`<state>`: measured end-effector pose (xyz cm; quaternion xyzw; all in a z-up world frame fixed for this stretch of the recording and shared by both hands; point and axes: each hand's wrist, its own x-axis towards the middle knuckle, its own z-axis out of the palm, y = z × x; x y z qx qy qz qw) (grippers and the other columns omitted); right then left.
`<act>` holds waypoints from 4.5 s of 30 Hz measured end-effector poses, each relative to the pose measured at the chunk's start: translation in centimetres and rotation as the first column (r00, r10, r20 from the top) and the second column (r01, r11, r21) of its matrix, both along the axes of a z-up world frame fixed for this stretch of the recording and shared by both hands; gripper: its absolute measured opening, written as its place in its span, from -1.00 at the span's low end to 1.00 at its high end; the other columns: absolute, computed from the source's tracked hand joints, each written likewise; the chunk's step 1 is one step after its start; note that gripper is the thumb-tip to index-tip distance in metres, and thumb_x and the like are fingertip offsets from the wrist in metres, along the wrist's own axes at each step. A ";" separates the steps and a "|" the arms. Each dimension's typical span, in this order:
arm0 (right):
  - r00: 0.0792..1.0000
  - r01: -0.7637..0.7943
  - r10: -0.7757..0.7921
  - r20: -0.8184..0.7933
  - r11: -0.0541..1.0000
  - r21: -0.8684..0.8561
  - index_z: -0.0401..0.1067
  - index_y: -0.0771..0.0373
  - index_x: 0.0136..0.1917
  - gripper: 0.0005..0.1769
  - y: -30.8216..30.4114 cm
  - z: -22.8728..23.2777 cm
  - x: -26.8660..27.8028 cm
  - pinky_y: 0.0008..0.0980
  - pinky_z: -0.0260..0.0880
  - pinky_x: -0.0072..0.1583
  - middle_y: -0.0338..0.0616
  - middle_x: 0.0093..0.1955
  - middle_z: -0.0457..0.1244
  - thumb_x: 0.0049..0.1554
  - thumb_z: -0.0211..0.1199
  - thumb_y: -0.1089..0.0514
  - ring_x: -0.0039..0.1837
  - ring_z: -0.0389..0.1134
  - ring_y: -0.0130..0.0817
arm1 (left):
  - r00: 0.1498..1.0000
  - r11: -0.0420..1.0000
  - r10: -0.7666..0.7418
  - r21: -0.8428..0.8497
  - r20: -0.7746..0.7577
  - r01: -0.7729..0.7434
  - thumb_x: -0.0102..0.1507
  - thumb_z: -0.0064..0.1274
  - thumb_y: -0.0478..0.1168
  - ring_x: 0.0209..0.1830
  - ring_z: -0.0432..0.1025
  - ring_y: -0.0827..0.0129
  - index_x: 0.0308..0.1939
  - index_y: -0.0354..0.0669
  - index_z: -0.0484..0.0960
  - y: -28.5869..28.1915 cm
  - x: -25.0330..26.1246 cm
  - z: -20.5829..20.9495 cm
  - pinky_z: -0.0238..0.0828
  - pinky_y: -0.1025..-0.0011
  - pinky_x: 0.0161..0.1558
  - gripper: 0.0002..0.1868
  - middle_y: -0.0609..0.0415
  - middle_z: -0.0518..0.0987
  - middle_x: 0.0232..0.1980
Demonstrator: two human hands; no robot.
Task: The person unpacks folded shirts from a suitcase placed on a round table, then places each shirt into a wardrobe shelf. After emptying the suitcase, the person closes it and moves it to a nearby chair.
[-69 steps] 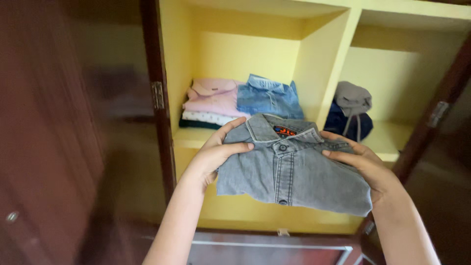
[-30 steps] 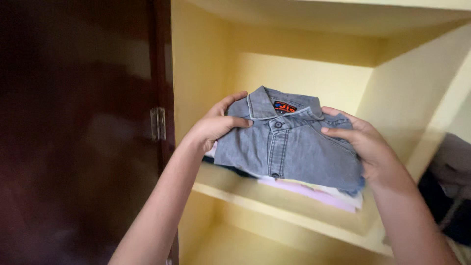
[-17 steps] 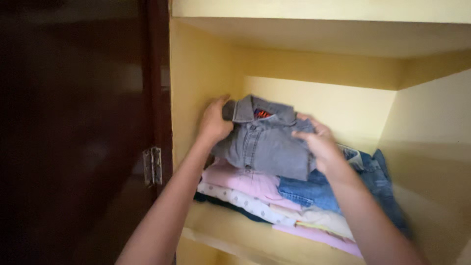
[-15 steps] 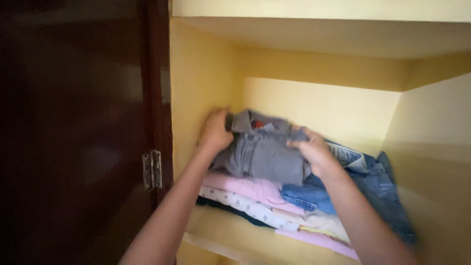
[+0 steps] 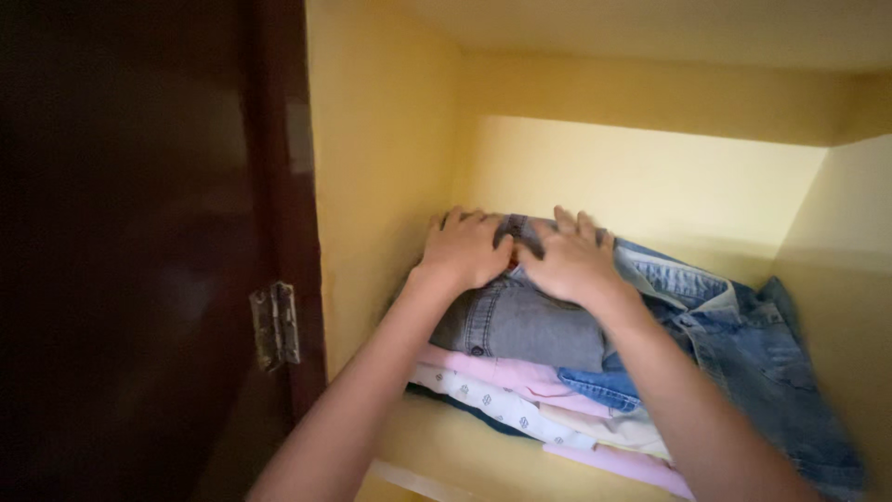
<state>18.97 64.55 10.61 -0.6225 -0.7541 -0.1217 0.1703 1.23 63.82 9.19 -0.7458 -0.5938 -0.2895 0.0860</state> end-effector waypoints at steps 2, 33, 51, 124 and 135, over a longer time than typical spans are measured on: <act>0.996 0.092 -0.090 0.025 0.984 -0.153 -0.09 -0.24 0.65 -0.14 0.6 -1.7 -0.4 0.49 -0.49 0.52 -0.14 0.75 -0.42 0.17 -0.16 -0.48 0.72 -0.50 0.13 | 0.996 0.981 0.066 -0.178 -0.054 -0.074 0.31 -0.38 0.30 0.65 -0.20 -0.11 0.50 0.22 0.26 1.4 0.7 -1.7 -0.47 -0.33 0.49 -0.29 -0.02 0.00 0.64; 0.950 -0.299 0.309 0.048 0.851 0.431 0.06 0.33 0.60 -0.24 -26.6 -13.2 6.8 0.13 -0.31 0.58 0.15 0.67 -0.09 0.30 0.03 -0.15 0.68 -0.17 0.13 | 0.946 0.959 -0.129 0.279 0.297 0.043 0.40 -0.18 0.18 0.65 -0.09 -0.08 0.56 -0.30 0.11 -20.6 2.6 -14.9 -0.33 -0.04 0.56 -0.19 -0.24 0.08 0.62; 0.997 -0.052 0.073 -0.032 0.902 0.429 0.02 0.38 0.63 -0.24 -46.4 -16.9 10.5 0.20 -0.29 0.60 0.19 0.72 -0.18 0.32 0.08 -0.06 0.71 -0.24 0.22 | 0.922 0.874 -0.328 0.436 0.204 0.214 0.42 -0.03 -0.01 0.73 -0.21 -0.09 0.63 -0.25 0.02 -39.5 8.7 -16.8 -0.36 -0.20 0.62 -0.20 -0.16 -0.09 0.70; -0.198 0.916 -0.958 -0.206 -0.256 0.309 0.04 0.43 0.66 -0.25 -115.7 -26.2 -46.5 0.24 -0.37 0.64 0.25 0.74 -0.17 0.44 -0.06 -0.15 0.74 -0.29 0.27 | -0.556 -0.515 -0.827 0.285 0.083 0.809 0.42 -0.02 0.02 0.75 -0.30 0.02 0.64 -0.28 -0.09 -97.9 -19.2 -24.2 -0.44 -0.14 0.68 -0.13 -0.17 -0.17 0.72; -0.366 0.854 -0.913 -0.180 -0.406 0.324 0.03 0.37 0.68 -0.25 -122.6 -27.6 -52.9 0.24 -0.33 0.64 0.24 0.74 -0.17 0.39 0.06 -0.06 0.73 -0.27 0.29 | -0.668 -0.639 -0.742 0.243 0.058 0.730 0.41 -0.04 0.01 0.75 -0.29 -0.01 0.64 -0.29 -0.08 -105.6 -23.9 -24.2 -0.49 -0.07 0.67 -0.14 -0.18 -0.15 0.71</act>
